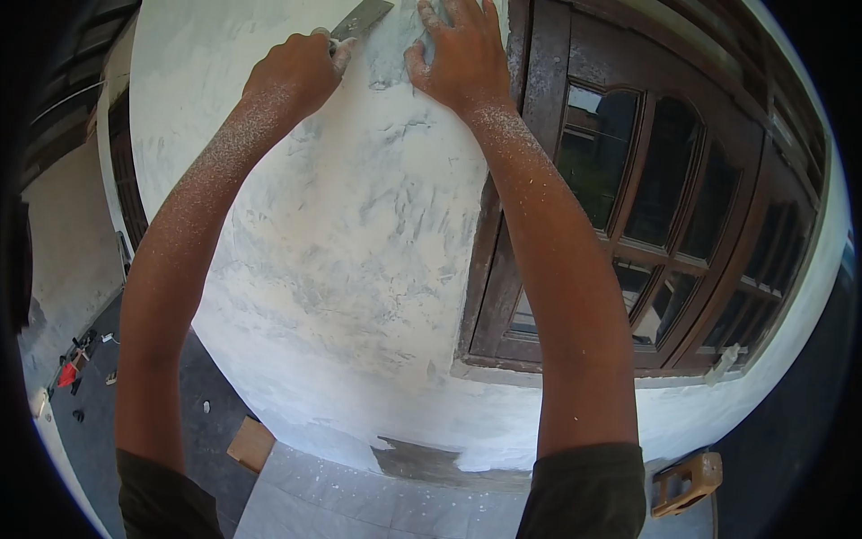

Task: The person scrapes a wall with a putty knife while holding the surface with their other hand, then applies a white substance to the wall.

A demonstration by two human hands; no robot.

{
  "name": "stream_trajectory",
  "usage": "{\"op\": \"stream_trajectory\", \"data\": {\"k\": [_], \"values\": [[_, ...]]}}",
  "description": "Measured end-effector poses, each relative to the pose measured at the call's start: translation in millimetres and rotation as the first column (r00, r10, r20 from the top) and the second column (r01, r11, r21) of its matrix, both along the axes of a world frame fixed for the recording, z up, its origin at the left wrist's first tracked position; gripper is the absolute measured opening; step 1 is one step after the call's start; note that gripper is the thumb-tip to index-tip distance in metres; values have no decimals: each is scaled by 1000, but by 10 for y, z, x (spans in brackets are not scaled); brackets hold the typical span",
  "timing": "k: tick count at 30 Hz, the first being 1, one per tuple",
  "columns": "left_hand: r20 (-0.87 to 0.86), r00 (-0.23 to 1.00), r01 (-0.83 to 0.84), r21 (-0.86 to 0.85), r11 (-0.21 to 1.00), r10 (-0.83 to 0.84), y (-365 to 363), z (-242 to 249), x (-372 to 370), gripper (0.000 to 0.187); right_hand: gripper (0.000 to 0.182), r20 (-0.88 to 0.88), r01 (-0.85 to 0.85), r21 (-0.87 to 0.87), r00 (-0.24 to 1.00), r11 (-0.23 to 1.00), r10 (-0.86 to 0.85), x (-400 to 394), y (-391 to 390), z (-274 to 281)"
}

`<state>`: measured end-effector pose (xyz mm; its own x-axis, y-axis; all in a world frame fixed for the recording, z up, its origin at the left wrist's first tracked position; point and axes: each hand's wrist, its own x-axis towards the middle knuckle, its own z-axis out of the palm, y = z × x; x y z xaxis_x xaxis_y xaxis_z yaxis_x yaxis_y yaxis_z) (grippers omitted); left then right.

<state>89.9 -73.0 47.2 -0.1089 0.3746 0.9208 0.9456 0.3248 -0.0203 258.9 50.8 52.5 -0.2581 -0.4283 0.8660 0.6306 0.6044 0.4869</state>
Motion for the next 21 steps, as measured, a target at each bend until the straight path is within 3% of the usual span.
{"op": "stream_trajectory", "data": {"k": [4,6,7,11,13,21], "values": [[-69,996,-53,-22,998,51,1,148,-102,50,57,0,17,-23,1000,1000,-17,-17,-2,-7],[-77,996,-48,-76,996,42,-66,281,-74,42,57,-16,47,-8,999,999,-47,-16,5,10],[131,991,-9,-176,984,32,-337,363,163,39,57,-17,44,-11,999,999,-44,-17,9,1],[182,983,16,-179,984,17,-234,249,136,42,58,-8,50,8,999,999,-50,-4,11,4],[-50,998,-39,-33,999,37,-101,-17,43,46,58,0,41,-8,999,999,-41,-8,15,-19],[16,999,-39,-85,996,41,-142,41,101,43,57,-15,39,-10,999,999,-39,-8,1,-4]]}}
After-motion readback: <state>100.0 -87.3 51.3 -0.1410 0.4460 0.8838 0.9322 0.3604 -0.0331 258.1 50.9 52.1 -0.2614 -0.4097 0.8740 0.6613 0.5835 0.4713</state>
